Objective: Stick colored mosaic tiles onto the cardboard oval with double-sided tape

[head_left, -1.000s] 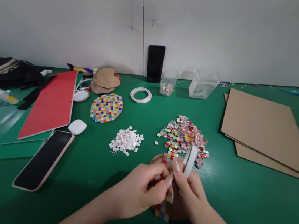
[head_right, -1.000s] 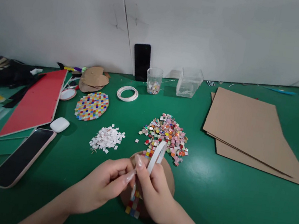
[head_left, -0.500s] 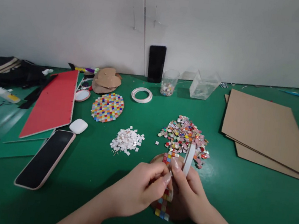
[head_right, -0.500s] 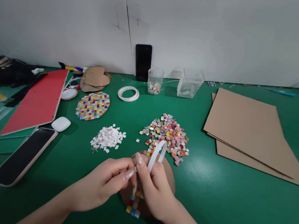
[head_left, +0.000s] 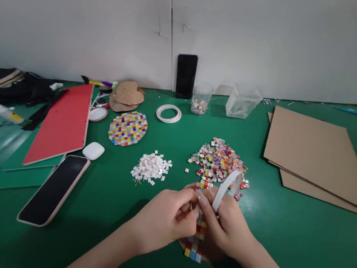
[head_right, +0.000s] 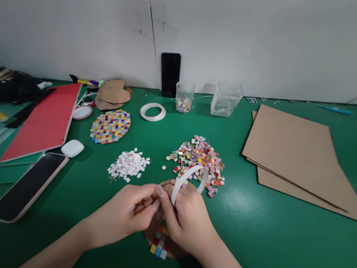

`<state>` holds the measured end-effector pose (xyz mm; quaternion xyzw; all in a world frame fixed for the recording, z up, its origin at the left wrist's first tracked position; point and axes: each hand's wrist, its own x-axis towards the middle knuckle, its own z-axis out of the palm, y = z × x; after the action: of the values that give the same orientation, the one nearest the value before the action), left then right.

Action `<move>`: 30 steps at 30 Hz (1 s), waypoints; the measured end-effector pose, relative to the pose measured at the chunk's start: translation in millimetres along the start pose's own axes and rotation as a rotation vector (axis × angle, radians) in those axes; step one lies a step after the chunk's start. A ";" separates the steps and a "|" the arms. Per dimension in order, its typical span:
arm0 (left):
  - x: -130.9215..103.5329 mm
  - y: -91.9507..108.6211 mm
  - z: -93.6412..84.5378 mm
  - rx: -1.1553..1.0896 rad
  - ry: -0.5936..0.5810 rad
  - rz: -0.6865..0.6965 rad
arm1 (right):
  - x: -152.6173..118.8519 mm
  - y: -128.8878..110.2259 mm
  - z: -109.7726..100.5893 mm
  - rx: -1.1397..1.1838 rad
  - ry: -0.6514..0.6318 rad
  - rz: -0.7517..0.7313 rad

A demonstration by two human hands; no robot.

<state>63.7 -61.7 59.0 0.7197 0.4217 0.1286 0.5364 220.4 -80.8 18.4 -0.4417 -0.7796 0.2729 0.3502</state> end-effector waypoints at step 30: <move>2.6 -19.1 -10.2 -0.409 0.023 0.008 | -1.5 -5.0 4.7 0.922 -0.021 0.485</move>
<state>49.8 -51.7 45.5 0.5961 0.3898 0.2219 0.6659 214.7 -84.9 18.8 -0.4067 -0.4571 0.6658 0.4270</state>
